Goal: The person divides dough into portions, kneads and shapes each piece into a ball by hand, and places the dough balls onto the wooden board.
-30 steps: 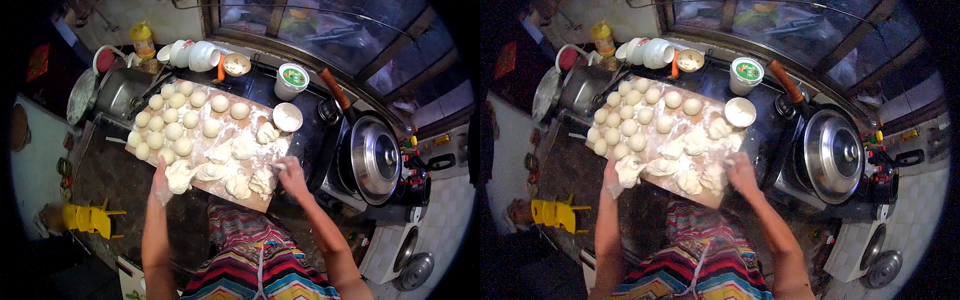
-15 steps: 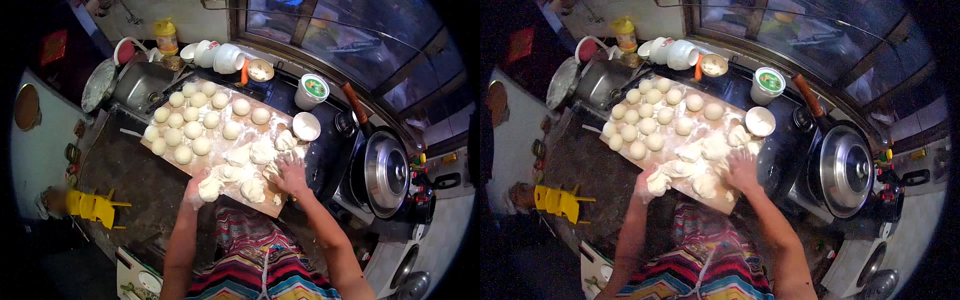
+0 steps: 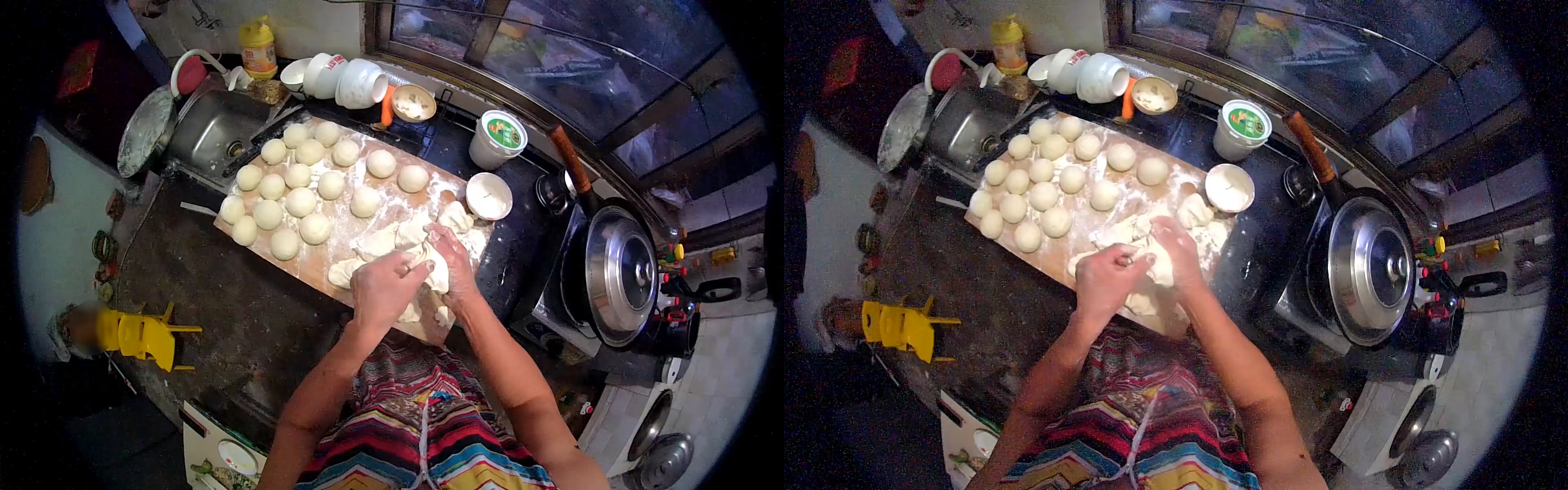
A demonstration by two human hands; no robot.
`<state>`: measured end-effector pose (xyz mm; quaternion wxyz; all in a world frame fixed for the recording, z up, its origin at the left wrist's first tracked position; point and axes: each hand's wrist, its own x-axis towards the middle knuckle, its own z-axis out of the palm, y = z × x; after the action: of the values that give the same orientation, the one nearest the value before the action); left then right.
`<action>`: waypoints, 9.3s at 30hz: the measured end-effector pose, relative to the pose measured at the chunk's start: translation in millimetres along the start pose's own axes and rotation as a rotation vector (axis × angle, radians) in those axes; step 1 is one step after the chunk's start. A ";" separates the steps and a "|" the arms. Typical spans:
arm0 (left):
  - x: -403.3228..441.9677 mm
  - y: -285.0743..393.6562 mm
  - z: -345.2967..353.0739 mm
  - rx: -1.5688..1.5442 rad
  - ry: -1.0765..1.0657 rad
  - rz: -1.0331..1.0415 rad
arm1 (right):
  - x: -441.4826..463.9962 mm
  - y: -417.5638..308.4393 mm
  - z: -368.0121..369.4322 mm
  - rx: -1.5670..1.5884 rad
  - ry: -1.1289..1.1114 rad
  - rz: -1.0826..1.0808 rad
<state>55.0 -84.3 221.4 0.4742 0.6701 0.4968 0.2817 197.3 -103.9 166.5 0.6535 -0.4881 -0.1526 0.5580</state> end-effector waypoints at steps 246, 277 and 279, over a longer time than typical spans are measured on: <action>47.6 -101.2 6.1 -1.615 -0.362 -0.615 | -11.2 -43.7 -103.5 -1.015 -0.378 0.036; 35.3 -123.2 -0.8 -1.515 -0.171 -0.555 | 75.7 9.6 -46.9 -1.007 0.001 -0.203; 43.1 -117.1 -2.1 -1.457 -0.145 -0.589 | 83.4 30.0 -40.0 -1.286 0.011 -0.399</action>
<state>21.5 -36.7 111.0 0.8800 0.0482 0.3122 0.3546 237.3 -52.3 94.4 0.3241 -0.7453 -0.5387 0.2221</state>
